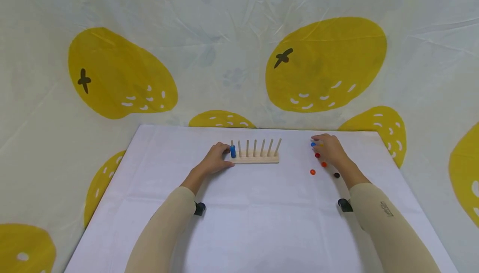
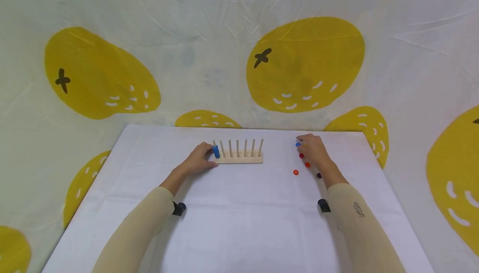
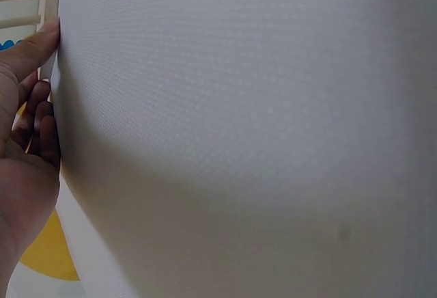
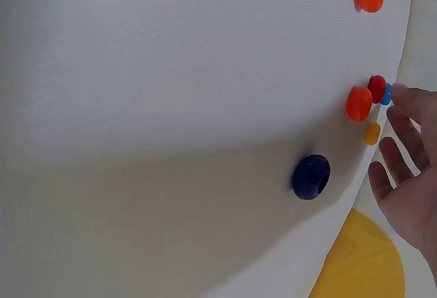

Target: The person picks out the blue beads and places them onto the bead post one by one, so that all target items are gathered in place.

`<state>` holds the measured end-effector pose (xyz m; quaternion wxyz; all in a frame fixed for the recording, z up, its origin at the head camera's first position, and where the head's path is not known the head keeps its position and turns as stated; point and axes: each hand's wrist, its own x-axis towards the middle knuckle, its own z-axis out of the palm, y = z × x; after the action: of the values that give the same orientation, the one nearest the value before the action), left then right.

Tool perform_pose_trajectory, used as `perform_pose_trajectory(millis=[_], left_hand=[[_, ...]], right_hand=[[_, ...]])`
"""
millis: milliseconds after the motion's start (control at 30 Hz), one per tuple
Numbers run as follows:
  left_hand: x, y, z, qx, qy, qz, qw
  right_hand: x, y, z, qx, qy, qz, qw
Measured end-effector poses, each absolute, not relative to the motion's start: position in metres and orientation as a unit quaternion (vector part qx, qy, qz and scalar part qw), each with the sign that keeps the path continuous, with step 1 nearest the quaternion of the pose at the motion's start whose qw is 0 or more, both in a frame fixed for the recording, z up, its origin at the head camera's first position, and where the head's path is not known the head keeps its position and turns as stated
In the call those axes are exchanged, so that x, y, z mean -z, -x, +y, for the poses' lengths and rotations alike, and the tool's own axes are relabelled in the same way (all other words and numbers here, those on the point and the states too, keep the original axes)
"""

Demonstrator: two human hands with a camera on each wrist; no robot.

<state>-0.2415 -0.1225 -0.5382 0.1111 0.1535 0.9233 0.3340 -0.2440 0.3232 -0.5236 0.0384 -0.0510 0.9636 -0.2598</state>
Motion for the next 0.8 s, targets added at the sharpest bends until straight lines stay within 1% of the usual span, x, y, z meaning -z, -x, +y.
perform_pose_trajectory(millis=[133, 200, 500, 633, 800], left_hand=[[0.539, 0.241, -0.121, -0.336, -0.147, 0.923, 0.115], [0.539, 0.241, -0.121, -0.339, -0.143, 0.923, 0.117], [0.541, 0.242, -0.123, -0.331, -0.149, 0.925, 0.113], [0.541, 0.242, -0.122, -0.331, -0.147, 0.926, 0.110], [0.543, 0.243, -0.122, -0.324, -0.145, 0.929, 0.105]], right_hand=[[0.527, 0.244, 0.323, 0.250, 0.040, 0.966, 0.048], [0.528, 0.243, 0.323, 0.247, 0.038, 0.967, 0.044], [0.537, 0.246, 0.327, 0.217, 0.061, 0.974, 0.004], [0.535, 0.245, 0.326, 0.218, 0.054, 0.974, 0.009], [0.534, 0.246, 0.326, 0.214, 0.041, 0.976, 0.028]])
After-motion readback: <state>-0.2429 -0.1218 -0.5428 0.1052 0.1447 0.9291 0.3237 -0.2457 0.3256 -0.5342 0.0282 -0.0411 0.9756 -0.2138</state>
